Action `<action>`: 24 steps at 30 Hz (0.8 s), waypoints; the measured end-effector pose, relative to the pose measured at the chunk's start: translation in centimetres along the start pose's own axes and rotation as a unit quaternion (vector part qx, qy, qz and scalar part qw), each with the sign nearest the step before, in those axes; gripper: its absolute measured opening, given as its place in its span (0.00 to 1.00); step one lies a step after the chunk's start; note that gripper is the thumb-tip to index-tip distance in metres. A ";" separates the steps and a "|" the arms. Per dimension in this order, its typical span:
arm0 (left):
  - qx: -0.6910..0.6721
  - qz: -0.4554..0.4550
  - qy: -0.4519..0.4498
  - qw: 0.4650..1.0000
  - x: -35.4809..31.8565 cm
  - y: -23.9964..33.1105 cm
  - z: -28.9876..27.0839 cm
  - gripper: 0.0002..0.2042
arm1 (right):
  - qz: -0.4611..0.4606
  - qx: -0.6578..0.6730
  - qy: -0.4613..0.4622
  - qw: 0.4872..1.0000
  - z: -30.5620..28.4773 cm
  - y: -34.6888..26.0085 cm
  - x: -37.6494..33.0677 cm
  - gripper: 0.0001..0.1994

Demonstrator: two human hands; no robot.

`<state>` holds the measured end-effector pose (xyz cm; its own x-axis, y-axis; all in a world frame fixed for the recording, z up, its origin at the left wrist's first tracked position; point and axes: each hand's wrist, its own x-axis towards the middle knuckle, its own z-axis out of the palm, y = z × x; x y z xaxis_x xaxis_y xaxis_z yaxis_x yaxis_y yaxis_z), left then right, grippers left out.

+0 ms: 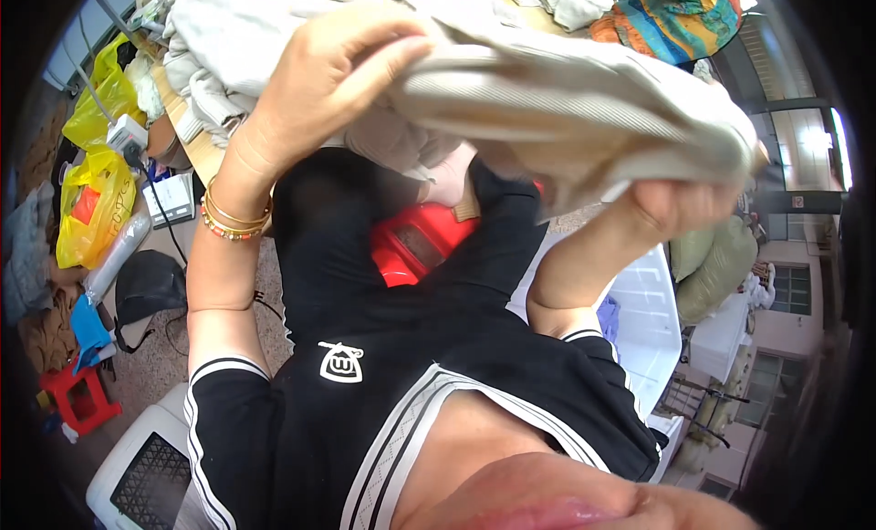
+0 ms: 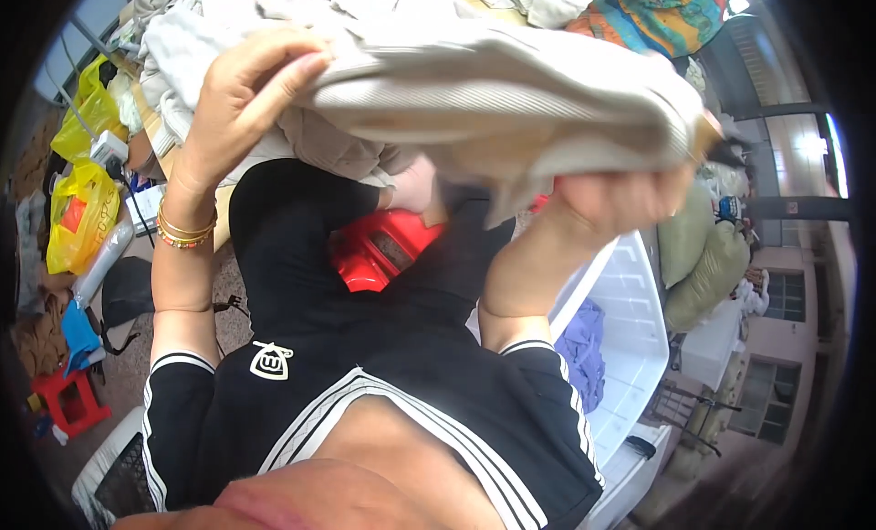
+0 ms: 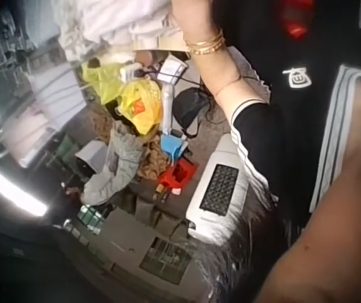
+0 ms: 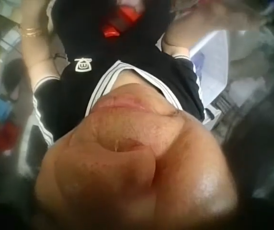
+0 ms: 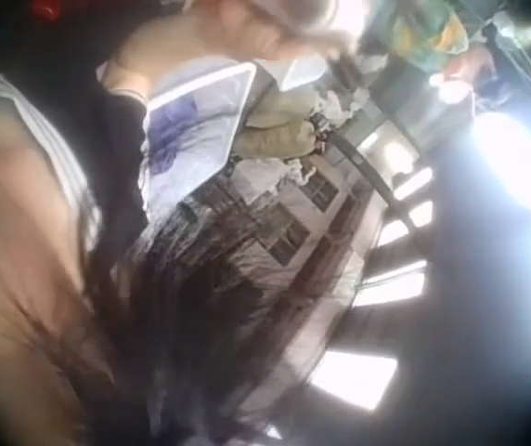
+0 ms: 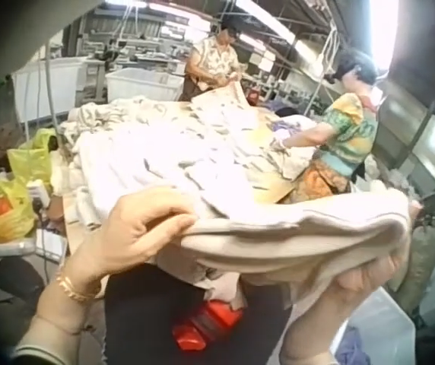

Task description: Trimming excess threads and cleaning up eyelets on a knit sweater using small scissors.

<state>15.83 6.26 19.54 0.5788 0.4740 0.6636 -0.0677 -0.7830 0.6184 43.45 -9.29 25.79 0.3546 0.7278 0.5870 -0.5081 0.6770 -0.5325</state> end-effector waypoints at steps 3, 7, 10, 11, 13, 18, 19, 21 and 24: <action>0.034 0.017 -0.015 0.999 -0.8 0.1 1.4 0.14 | -0.055 -0.019 -0.017 0.998 -1.3 -4.2 -0.1 0.27; 0.093 -0.076 -0.096 0.988 -3.3 -2.5 1.5 0.21 | -0.246 -0.553 -0.077 0.792 -0.9 -6.6 -1.0 0.26; 0.094 -0.112 -0.050 0.988 -4.7 -5.2 1.7 0.21 | -0.382 -0.463 0.169 0.782 -2.4 -8.0 -1.9 0.31; 0.175 -0.104 -0.016 0.979 -5.2 -5.8 1.2 0.19 | -0.423 -0.570 0.032 0.704 -4.5 -9.6 -2.6 0.33; 0.185 -0.087 0.065 0.977 -4.0 -6.3 0.8 0.15 | -0.410 -0.566 -0.104 0.707 -7.3 -11.5 -4.2 0.37; 0.061 0.020 -0.061 0.996 -1.6 -5.7 2.9 0.14 | -0.274 -0.289 -0.006 0.917 -0.1 -4.3 -6.3 0.32; 0.049 0.020 -0.119 0.991 -1.4 -4.7 3.7 0.16 | -0.314 -0.400 0.080 0.857 0.5 -3.3 -6.3 0.29; 0.066 0.052 -0.186 0.979 -0.9 -3.9 5.9 0.21 | -0.365 -0.603 0.237 0.668 0.8 -2.9 -6.6 0.26; 0.240 0.093 -0.200 0.945 -1.6 -4.9 7.7 0.19 | -0.355 -0.629 0.156 0.674 -3.4 -7.0 -8.4 0.27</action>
<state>21.50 6.24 12.23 0.8609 0.1943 0.4701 0.1220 -0.9761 0.1800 46.71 -19.82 22.50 0.4060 0.0257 0.9135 0.8739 0.2815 -0.3963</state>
